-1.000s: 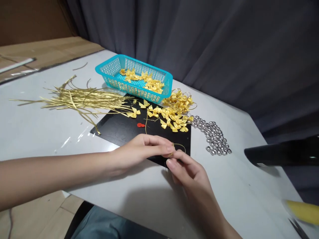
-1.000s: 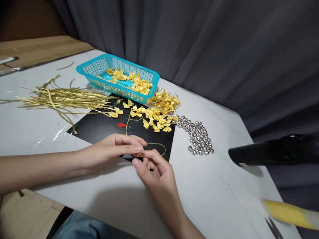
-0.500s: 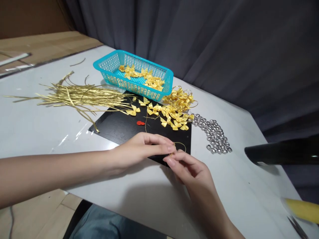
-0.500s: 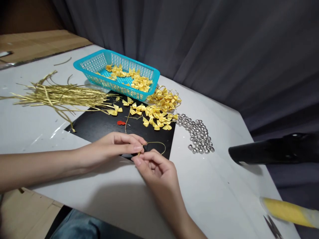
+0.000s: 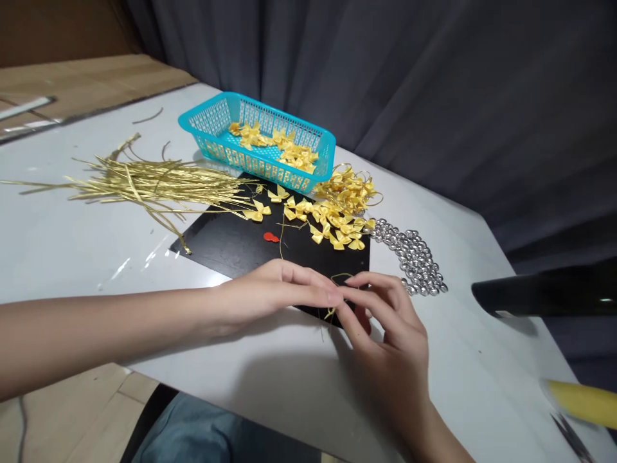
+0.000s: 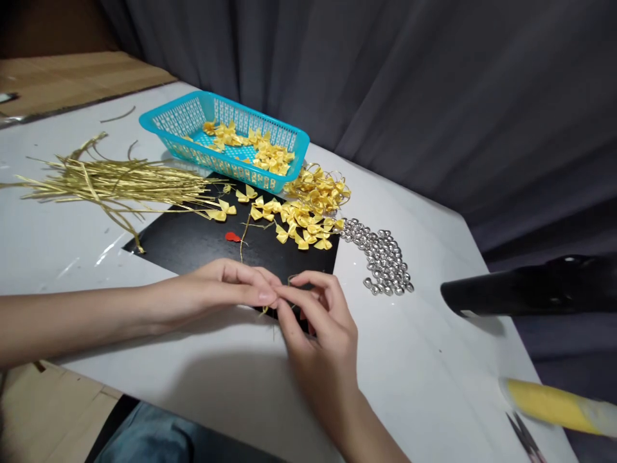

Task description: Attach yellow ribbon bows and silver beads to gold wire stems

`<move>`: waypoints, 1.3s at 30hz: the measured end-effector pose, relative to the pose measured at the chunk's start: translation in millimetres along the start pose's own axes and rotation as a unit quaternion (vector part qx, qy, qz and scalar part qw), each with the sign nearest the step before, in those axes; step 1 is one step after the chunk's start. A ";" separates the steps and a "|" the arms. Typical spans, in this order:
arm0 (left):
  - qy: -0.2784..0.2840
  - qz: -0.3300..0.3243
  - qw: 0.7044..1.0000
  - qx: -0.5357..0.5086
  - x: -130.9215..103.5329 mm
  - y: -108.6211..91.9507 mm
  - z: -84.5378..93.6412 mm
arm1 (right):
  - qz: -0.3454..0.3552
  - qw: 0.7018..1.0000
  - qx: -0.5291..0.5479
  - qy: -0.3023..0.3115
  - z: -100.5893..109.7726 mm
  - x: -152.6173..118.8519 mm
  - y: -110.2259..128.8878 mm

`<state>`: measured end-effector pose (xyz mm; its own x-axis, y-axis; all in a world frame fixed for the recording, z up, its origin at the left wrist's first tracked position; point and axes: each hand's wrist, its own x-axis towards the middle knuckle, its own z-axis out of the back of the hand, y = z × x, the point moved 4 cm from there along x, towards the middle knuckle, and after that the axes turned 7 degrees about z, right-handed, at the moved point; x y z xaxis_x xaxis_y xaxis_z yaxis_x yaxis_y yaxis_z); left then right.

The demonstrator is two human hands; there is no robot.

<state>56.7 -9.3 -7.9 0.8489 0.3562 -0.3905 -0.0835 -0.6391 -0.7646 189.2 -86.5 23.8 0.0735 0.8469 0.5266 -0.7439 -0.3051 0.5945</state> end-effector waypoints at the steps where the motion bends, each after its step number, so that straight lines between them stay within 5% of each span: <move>1: 0.003 0.005 1.000 0.002 -0.2 0.0 -0.6 | 0.011 1.000 -0.010 -0.004 0.8 0.3 0.3; 31: -0.002 0.038 0.999 -0.024 2.7 6.1 0.9 | 0.015 0.999 -0.024 -0.037 10.4 0.8 -4.6; 34: -0.012 0.030 0.999 -0.038 5.9 8.1 3.8 | 0.091 0.995 -0.015 -0.049 12.6 -0.7 5.2; 39: -0.014 0.034 0.996 -0.085 8.4 13.3 5.1 | 0.239 0.959 -0.149 -0.026 6.5 -6.8 23.7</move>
<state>60.1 -11.4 -24.0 0.8291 0.3253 -0.4546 -0.0494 -0.7674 -0.6392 175.3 -102.3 38.3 -0.2969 0.6162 0.7295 -0.8568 -0.5091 0.0813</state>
